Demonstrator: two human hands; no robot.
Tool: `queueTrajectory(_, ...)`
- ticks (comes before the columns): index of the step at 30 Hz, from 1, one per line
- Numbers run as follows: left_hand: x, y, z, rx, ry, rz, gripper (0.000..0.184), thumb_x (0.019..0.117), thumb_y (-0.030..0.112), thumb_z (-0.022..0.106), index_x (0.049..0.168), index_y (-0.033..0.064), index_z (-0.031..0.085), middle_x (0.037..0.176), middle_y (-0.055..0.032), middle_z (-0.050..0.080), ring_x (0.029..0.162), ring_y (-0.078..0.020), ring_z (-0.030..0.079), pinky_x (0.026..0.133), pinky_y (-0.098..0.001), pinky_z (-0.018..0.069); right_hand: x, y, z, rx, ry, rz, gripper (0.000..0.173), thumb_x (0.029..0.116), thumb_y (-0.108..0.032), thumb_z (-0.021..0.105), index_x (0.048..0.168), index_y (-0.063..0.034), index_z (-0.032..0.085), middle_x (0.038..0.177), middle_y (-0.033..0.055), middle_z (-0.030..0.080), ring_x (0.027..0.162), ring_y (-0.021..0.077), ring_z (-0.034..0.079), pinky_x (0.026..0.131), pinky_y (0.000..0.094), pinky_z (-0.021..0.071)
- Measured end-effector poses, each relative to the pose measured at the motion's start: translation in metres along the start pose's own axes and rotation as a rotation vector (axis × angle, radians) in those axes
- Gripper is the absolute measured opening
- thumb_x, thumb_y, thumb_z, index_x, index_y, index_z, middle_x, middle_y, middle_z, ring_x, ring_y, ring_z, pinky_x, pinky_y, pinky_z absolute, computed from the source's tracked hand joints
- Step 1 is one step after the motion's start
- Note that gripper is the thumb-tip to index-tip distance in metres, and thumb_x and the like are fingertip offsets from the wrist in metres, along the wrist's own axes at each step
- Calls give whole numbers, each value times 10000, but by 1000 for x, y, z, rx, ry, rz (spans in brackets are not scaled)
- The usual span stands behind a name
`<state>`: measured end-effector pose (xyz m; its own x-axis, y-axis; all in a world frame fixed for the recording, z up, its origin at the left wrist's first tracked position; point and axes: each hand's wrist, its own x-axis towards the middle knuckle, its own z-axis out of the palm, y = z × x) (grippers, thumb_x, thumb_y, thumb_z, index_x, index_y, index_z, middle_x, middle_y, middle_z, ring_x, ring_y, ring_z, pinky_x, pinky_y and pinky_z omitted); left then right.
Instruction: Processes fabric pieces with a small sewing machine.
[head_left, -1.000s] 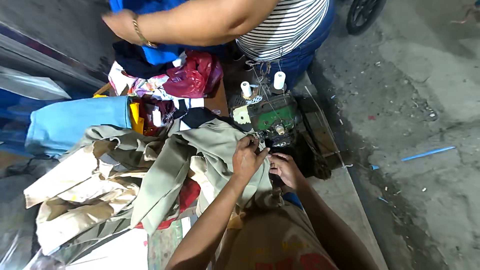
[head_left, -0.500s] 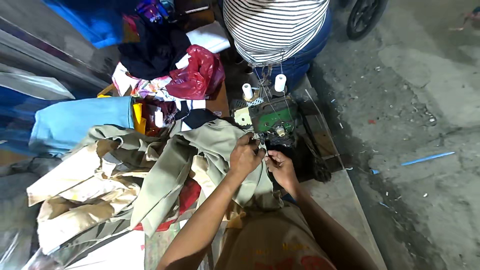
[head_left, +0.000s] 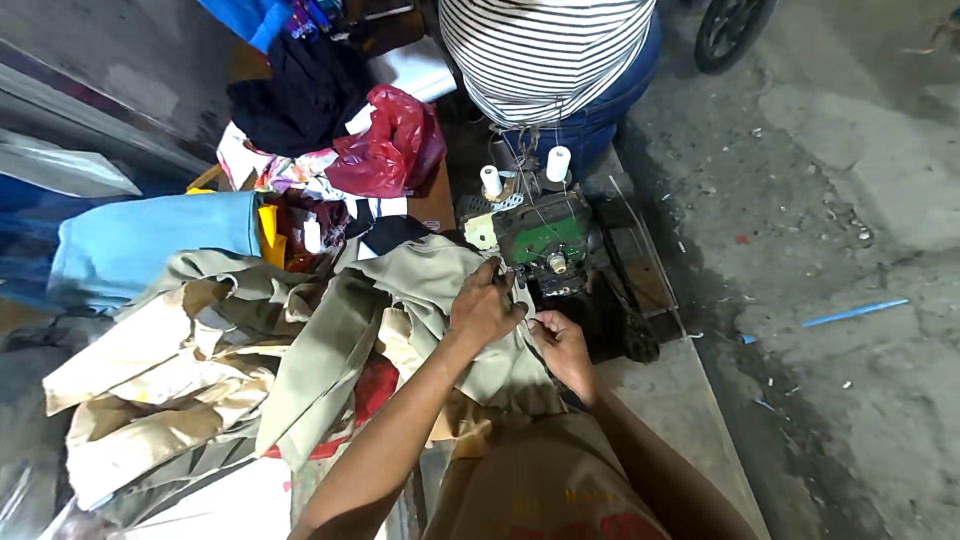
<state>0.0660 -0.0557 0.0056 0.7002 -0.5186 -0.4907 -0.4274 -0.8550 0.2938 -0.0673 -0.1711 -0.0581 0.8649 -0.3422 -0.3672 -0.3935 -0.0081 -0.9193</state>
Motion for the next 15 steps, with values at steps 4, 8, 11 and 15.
queueTrajectory(4, 6, -3, 0, 2, 25, 11, 628, 941, 528, 610, 1462, 178, 582, 1662, -124, 294, 1490, -309, 361, 1164, -502, 376, 3, 2, -6, 44, -100, 27, 254, 951, -165, 703, 1130, 15, 716, 958, 81, 744, 847, 65, 699, 809, 243, 582)
queueTrajectory(8, 10, -6, -3, 37, 39, 20, 694, 911, 609, 627, 1447, 169, 595, 1650, -135, 317, 1486, -315, 364, 1171, -505, 355, 6, 1, -3, 22, -89, 37, 212, 989, -184, 638, 1064, 2, 708, 906, 64, 701, 810, 57, 647, 773, 245, 545)
queueTrajectory(11, 11, -8, -5, 36, 16, 7, 766, 827, 647, 718, 1422, 176, 616, 1657, -133, 297, 1495, -308, 348, 1180, -506, 347, 3, 5, -3, 13, -83, 42, 211, 988, -190, 647, 1061, 2, 695, 890, 52, 696, 793, 49, 643, 754, 233, 544)
queueTrajectory(15, 15, -9, -19, 94, -71, -4, 893, 744, 697, 773, 1465, 210, 572, 1690, -106, 225, 1505, -299, 324, 1183, -504, 333, 5, 5, -5, 24, -102, 28, 213, 977, -196, 670, 1047, 0, 718, 901, 56, 709, 800, 48, 653, 764, 232, 552)
